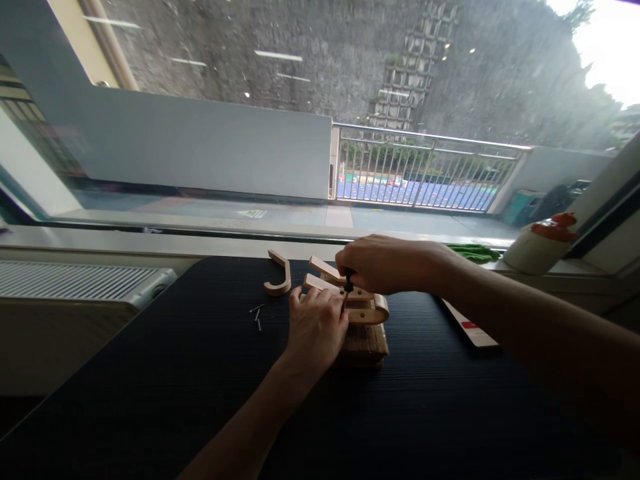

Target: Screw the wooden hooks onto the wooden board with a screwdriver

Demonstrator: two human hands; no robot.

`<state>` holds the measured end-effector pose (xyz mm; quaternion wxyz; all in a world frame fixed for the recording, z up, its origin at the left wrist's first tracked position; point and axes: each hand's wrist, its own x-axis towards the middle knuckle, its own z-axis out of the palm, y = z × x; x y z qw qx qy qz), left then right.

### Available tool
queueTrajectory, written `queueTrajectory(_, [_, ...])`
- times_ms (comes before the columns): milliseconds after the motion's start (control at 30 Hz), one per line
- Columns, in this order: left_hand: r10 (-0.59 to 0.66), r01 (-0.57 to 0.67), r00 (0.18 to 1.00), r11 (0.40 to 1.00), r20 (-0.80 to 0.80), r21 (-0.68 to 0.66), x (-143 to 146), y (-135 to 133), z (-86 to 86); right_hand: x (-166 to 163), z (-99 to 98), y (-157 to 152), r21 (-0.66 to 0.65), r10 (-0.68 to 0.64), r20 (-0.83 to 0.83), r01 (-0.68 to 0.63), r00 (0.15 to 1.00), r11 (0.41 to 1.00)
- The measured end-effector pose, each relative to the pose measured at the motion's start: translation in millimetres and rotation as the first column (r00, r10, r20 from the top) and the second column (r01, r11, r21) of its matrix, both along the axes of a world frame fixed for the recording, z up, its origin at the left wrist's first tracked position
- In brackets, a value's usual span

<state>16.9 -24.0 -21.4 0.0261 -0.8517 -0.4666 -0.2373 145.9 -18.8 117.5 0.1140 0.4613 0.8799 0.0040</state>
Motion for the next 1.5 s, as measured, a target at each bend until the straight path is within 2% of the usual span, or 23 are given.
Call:
queueTrajectory(167, [0.000,0.000,1.000,1.000,-0.004,0.009,-1.0,0.0,-1.1,-6.6,-4.9,1.0,0.047,0.007,0.046,-0.009,0.999,0.999])
queueTrajectory(400, [0.008,-0.008,1.000,1.000,-0.015,0.019,0.5,0.5,-1.5,-12.0,-11.8,0.2,0.134,0.006,0.019,-0.008,1.000,0.991])
queueTrajectory(533, [0.009,-0.009,1.000,1.000,0.004,0.013,-0.1,0.4,-2.9,-6.1,-9.8,-2.9,0.091,0.004,-0.008,-0.004,1.000,0.996])
queueTrajectory(733, [0.002,-0.002,1.000,1.000,0.002,0.010,-0.7,0.9,-3.3,-1.6,-6.2,-8.3,0.043,-0.027,0.035,0.026,0.999,0.999])
queueTrajectory(967, [0.002,-0.002,1.000,1.000,-0.002,0.009,0.5,-0.6,-0.6,-1.3,-12.1,-10.4,0.122,-0.038,0.007,0.037,0.999,0.992])
queueTrajectory(1133, [0.010,-0.010,1.000,1.000,-0.015,0.005,0.7,-0.1,-1.1,4.4,-4.5,-14.0,0.026,-0.017,-0.028,0.018,0.999,0.999])
queueTrajectory(1267, [-0.003,0.003,1.000,1.000,-0.001,0.010,0.3,0.8,-2.6,3.5,-1.6,-12.3,0.047,0.002,0.004,-0.002,1.000,0.999])
queueTrajectory(1500, [-0.020,0.021,1.000,1.000,0.018,-0.021,-2.5,2.5,-2.4,0.8,-7.8,-1.4,0.093,-0.002,0.073,-0.005,0.997,0.996])
